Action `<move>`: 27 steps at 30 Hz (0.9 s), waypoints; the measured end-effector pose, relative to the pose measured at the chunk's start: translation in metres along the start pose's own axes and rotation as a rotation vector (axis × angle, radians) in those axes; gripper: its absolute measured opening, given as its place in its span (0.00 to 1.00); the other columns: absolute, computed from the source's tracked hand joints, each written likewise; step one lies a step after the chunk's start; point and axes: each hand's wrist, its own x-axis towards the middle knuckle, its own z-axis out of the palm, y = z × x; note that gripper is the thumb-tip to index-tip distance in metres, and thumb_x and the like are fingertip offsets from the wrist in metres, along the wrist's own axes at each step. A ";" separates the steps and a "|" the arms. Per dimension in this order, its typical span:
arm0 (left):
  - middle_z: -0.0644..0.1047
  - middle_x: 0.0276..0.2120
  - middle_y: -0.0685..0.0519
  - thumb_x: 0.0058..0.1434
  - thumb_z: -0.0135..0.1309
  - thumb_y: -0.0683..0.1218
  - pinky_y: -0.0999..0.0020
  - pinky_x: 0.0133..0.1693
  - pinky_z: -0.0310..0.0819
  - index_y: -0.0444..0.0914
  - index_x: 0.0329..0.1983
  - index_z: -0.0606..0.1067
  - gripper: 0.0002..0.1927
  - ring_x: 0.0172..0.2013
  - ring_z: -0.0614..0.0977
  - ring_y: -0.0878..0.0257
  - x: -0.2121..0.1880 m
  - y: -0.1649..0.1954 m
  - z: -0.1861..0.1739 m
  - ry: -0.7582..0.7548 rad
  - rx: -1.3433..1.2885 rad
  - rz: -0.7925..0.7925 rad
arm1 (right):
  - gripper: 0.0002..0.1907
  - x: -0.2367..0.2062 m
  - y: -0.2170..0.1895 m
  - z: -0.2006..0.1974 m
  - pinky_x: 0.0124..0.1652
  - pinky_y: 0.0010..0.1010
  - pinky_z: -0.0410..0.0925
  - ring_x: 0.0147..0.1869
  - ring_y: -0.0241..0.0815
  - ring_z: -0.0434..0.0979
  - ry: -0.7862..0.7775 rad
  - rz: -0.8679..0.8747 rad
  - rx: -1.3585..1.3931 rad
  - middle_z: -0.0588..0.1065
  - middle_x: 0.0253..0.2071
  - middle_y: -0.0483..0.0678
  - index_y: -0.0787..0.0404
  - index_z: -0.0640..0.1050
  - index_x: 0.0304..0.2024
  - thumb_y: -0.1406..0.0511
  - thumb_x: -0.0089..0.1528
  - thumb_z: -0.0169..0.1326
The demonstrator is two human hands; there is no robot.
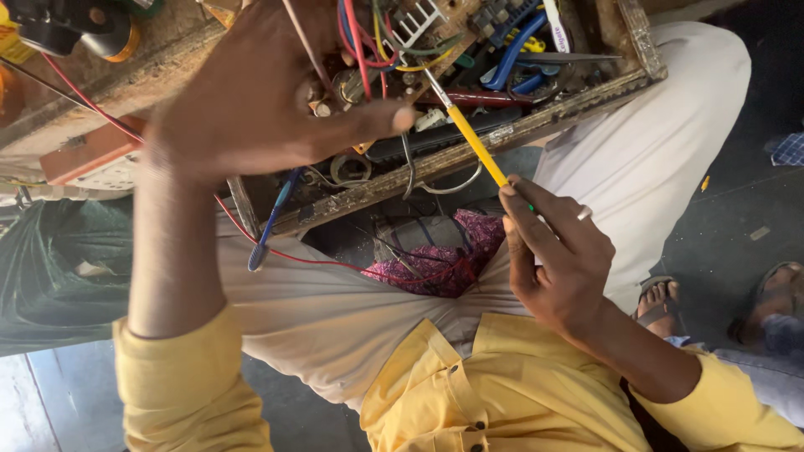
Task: The person sits on the floor with an amplifier chassis on their lap, unscrews and adjusts components on the circuit board using a screwdriver, repositions wires and parts, and near the end solders a large green circuit board with a soldering iron.
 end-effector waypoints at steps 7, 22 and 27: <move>0.68 0.63 0.31 0.56 0.66 0.71 0.41 0.66 0.52 0.25 0.67 0.66 0.53 0.63 0.65 0.30 -0.003 -0.004 0.012 0.096 0.229 0.113 | 0.15 0.004 -0.005 0.002 0.40 0.34 0.72 0.44 0.49 0.82 -0.015 -0.006 -0.033 0.78 0.54 0.56 0.65 0.79 0.55 0.75 0.66 0.60; 0.76 0.47 0.41 0.65 0.66 0.50 0.47 0.58 0.63 0.32 0.53 0.74 0.22 0.51 0.76 0.42 -0.002 -0.007 0.040 0.380 0.195 0.041 | 0.15 0.005 -0.003 0.003 0.38 0.33 0.72 0.42 0.49 0.83 -0.026 -0.073 -0.076 0.78 0.54 0.59 0.66 0.79 0.57 0.76 0.67 0.58; 0.76 0.46 0.42 0.66 0.66 0.48 0.48 0.53 0.66 0.36 0.50 0.75 0.17 0.50 0.76 0.42 -0.001 -0.014 0.041 0.354 0.163 0.053 | 0.13 0.009 -0.002 0.003 0.34 0.32 0.71 0.36 0.46 0.80 0.009 -0.088 -0.046 0.79 0.52 0.60 0.68 0.80 0.54 0.77 0.66 0.59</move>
